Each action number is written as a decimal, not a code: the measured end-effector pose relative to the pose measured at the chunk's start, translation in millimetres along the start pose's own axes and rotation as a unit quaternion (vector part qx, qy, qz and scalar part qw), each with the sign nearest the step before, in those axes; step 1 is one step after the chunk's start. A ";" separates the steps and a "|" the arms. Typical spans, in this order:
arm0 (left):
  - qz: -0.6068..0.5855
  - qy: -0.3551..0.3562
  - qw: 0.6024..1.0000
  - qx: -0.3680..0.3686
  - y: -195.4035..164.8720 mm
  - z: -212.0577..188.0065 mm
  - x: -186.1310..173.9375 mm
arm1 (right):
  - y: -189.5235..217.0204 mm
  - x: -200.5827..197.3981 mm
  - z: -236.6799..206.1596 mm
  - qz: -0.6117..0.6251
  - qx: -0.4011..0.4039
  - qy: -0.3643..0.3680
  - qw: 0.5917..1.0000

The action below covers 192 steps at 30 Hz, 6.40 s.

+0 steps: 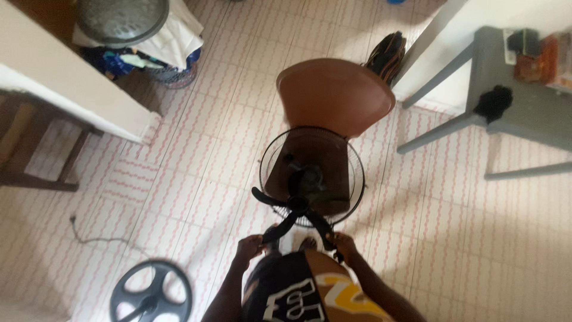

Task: The person picks up a screwdriver from a small table, sits on the floor with a pedestal fan, and uses the screwdriver to loosen the blade cap at the center of the fan. They remove the front grill guard, hold it against the fan head, and continue working on the center hub with the screwdriver before returning to the table.

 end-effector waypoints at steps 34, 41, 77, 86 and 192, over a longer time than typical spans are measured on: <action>-0.435 -0.237 0.867 0.050 54.6 -90.6 -244.5 | 101.7 358.5 -7.1 -0.262 -0.054 0.221 0.938; -0.458 -0.282 0.841 0.059 50.2 -81.8 -380.8 | 111.9 538.7 8.5 -0.316 -0.061 0.230 0.918; -0.564 -0.370 0.698 0.242 -201.3 71.8 -1027.2 | 343.1 1290.5 87.7 -0.319 -0.080 0.355 0.875; -0.354 -0.428 0.817 0.157 -248.2 130.4 -1172.9 | 392.1 1431.7 124.7 -0.392 -0.176 0.316 0.846; 0.603 0.346 0.681 0.229 -145.1 337.3 -31.9 | -73.9 297.4 145.5 0.456 0.130 -0.459 0.751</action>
Point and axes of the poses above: each hand's wrist, its own z-axis towards the middle knuckle, its own x-axis out of the palm, y = z × x, the point moved 4 cm from there along z, towards the middle knuckle, and after that the axes turned 6 degrees about x, right-handed, at the moved point
